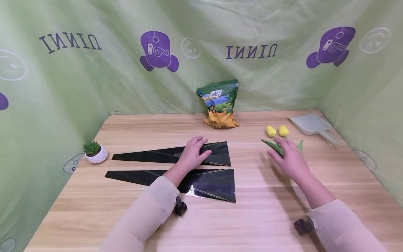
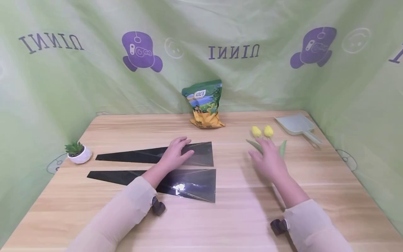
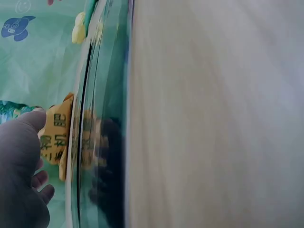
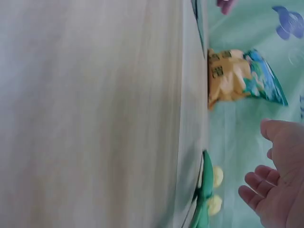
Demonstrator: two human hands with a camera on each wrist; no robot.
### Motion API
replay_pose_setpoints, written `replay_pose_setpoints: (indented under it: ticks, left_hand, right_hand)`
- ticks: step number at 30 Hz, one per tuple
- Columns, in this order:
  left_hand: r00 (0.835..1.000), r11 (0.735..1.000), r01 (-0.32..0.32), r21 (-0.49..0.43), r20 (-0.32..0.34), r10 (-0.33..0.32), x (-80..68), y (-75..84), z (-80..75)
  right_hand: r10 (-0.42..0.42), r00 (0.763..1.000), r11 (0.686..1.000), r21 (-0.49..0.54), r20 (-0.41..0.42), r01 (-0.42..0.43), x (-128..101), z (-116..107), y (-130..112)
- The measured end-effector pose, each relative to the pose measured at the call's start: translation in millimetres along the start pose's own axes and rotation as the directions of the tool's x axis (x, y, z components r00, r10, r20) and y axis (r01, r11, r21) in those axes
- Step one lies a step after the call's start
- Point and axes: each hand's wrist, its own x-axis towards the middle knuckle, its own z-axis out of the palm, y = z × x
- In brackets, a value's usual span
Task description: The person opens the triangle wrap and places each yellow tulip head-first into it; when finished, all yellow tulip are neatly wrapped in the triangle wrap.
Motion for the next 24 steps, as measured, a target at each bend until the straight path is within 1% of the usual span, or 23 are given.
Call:
replay_pose_setpoints:
  ticks: [2, 4, 8, 12, 18, 24]
  left_hand:
    - [1.000, 1.000, -0.001, -0.018, 0.002, 0.001, 1.8, 2.1, 3.1]
    - [1.000, 1.000, 0.011, -0.022, 0.015, -0.011, 3.5, 3.2, 5.6]
    - [1.000, 1.000, 0.017, -0.026, 0.027, -0.016, 5.4, 2.3, 10.0]
    - [1.000, 0.999, -0.002, -0.032, 0.016, 0.002, 6.4, -0.5, 13.7]
    - [1.000, 1.000, -0.018, -0.011, -0.007, 0.018, 6.6, -3.6, 18.9]
    - [0.999, 0.999, -0.043, 0.001, -0.007, 0.043, 6.7, 0.3, 23.1]
  right_hand:
    - [0.024, 1.000, 1.000, 0.013, -0.007, -0.024, -4, -3, 6]
    - [0.046, 0.999, 0.999, 0.017, -0.010, -0.046, -9, -6, 12]
    - [0.083, 0.996, 0.996, 0.016, 0.015, -0.083, -18, -11, 23]
    - [0.124, 0.989, 0.992, -0.001, 0.079, -0.124, -26, -15, 32]
    - [0.199, 0.958, 0.980, -0.057, 0.208, -0.192, -30, -17, 42]
    - [0.230, 0.944, 0.971, -0.119, 0.236, -0.207, -31, -18, 46]
